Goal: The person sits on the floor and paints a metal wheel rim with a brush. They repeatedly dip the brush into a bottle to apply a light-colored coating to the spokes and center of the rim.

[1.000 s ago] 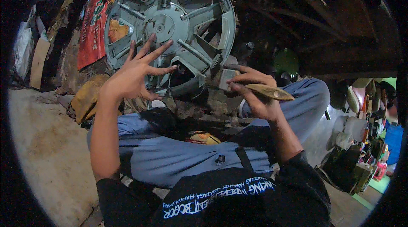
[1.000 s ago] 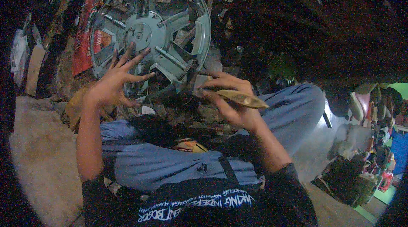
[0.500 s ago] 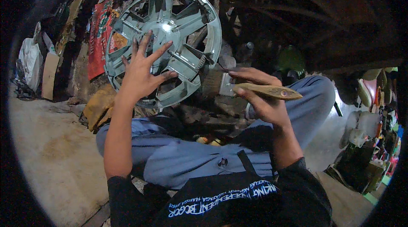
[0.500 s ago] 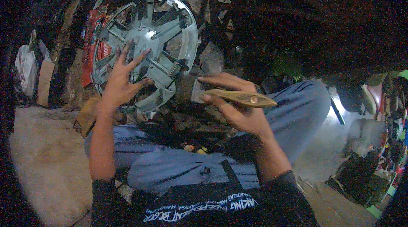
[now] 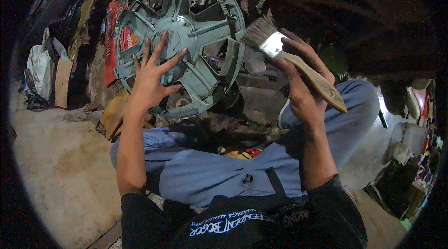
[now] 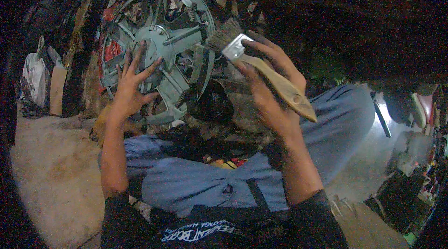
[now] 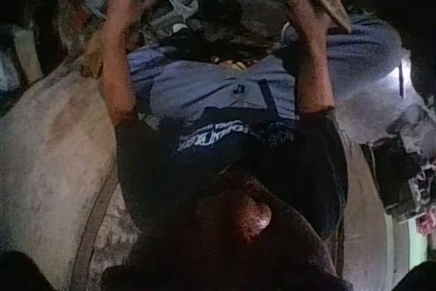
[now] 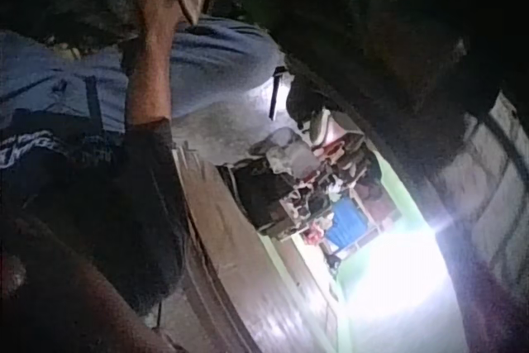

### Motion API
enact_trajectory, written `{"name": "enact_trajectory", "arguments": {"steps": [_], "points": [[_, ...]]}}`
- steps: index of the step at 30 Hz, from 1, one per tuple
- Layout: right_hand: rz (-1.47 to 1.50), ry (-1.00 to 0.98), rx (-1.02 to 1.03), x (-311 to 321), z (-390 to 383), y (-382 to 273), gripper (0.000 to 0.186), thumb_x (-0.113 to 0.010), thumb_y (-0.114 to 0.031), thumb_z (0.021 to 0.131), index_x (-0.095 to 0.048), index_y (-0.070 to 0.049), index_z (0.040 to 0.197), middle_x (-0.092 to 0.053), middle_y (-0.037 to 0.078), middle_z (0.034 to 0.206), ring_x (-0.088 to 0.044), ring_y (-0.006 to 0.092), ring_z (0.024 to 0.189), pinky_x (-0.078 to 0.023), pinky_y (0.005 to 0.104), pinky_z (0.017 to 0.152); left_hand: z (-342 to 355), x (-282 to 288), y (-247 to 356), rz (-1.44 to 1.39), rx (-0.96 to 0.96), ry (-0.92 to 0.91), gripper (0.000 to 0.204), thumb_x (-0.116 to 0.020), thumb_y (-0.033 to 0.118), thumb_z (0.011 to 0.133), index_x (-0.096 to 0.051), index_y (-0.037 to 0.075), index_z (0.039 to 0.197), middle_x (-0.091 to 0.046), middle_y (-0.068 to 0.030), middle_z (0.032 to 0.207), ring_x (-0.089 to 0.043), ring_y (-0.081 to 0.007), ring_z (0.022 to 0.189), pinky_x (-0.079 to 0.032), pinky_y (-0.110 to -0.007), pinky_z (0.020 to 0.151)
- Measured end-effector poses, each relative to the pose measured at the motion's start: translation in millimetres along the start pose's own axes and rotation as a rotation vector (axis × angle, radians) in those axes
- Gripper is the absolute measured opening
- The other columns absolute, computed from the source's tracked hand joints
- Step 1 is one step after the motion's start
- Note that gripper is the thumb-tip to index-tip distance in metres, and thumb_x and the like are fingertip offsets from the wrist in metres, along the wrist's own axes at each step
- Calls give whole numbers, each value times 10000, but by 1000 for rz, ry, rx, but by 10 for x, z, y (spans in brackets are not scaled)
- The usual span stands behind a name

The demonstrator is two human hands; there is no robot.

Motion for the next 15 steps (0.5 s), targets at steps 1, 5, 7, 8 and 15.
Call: {"name": "enact_trajectory", "arguments": {"steps": [1, 5, 7, 8, 15], "points": [[-102, -56, 131, -77, 0, -36, 280, -780, -32, 841, -765, -62, 1119, -690, 175, 1305, -672, 311, 1219, -526, 388, 1041, -7, 8, -3, -5, -7, 5, 1017, -945, 249, 615, -511, 530, 1490, -137, 55, 1756, -104, -429, 1599, -154, -781, 1195], [-265, -254, 243, -407, -313, -57, 320, -744, -5, 825, -773, -78, 1135, -672, 238, 1329, -701, 389, 1151, -550, 398, 995, 12, 48, 42, 96, 20, -38, 1016, -945, 249, 610, -513, 543, 1481, -147, 67, 1752, -120, -416, 1599, -157, -808, 1178], [-144, -373, 108, -490, -483, 38, 320, -750, -24, 799, -780, -90, 1110, -669, 260, 1325, -699, 427, 1149, -565, 415, 959, 20, 72, 49, 118, 9, -49, 1011, -945, 256, 608, -516, 546, 1476, -154, 74, 1749, -132, -413, 1597, -158, -820, 1170], [-94, -460, 102, -525, -523, 30, 321, -746, -26, 803, -779, -90, 1116, -668, 263, 1323, -696, 429, 1154, -563, 414, 962, 20, 81, 46, 126, 14, -54, 1008, -945, 258, 609, -518, 546, 1475, -157, 75, 1748, -138, -414, 1595, -155, -822, 1169], [205, -614, -447, -525, -570, 356, 295, -782, -148, 871, -754, 11, 1118, -760, 97, 1095, -695, 166, 990, -557, 339, 890, -1, 64, 19, 99, 41, -64, 987, -939, 269, 625, -520, 540, 1476, -165, 72, 1746, -157, -420, 1590, -123, -823, 1174]]}}
Point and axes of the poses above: each hand's wrist, its own z-axis towards the middle knuckle, its own x-axis out of the back of the hand, y = z × x, the point moved 10 cm from there along z, towards the middle knuckle
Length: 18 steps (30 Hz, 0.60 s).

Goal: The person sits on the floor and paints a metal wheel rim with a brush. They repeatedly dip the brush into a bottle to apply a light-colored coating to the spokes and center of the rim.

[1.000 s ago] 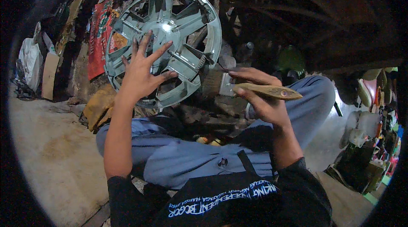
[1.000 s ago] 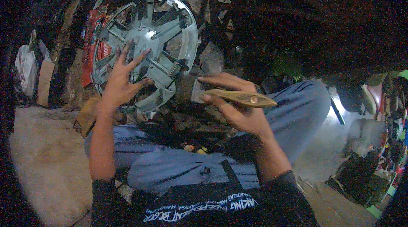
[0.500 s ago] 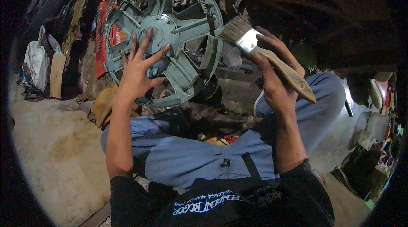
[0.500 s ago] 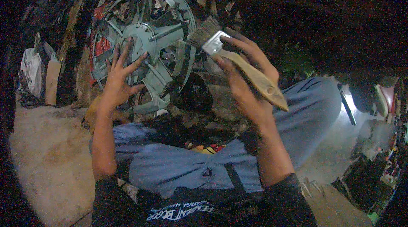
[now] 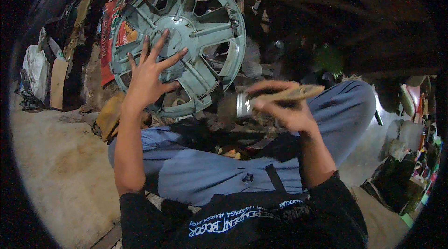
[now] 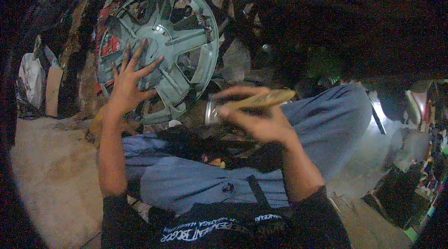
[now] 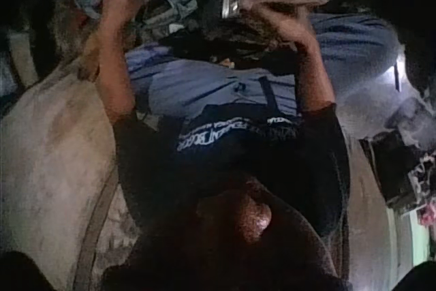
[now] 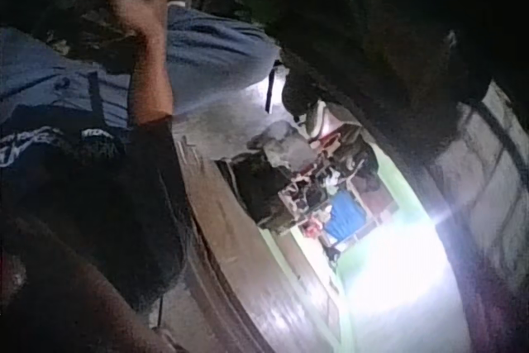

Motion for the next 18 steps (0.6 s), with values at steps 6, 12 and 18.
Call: {"name": "enact_trajectory", "arguments": {"steps": [6, 12, 18], "points": [[292, 788, 64, 1324, 243, 947, 367, -606, -34, 941, -662, -37, 1303, -714, 76, 1114, -661, 147, 915, -536, 299, 793, -42, 61, 0, -74, -29, 4, 874, -820, 242, 702, -533, 499, 1488, -197, 12, 1745, -131, -426, 1597, -69, -803, 1185], [-538, 931, 192, 1426, 551, 1658, 665, -857, -182, 807, -622, -57, 1417, -619, 178, 1140, -628, 315, 1116, -521, 399, 923, -86, 131, 32, -153, -55, 0, 830, -742, 214, 728, -541, 435, 1502, -244, -23, 1729, -116, -432, 1599, -40, -793, 1190], [-575, 1005, 71, 1524, 937, 2074, 1011, -979, -322, 682, -479, -26, 1510, -542, 216, 1368, -557, 364, 1290, -456, 437, 1108, -98, 239, 65, -190, -111, 89, 760, -738, 252, 795, -534, 409, 1510, -259, -37, 1716, -130, -431, 1596, -46, -811, 1173]]}}
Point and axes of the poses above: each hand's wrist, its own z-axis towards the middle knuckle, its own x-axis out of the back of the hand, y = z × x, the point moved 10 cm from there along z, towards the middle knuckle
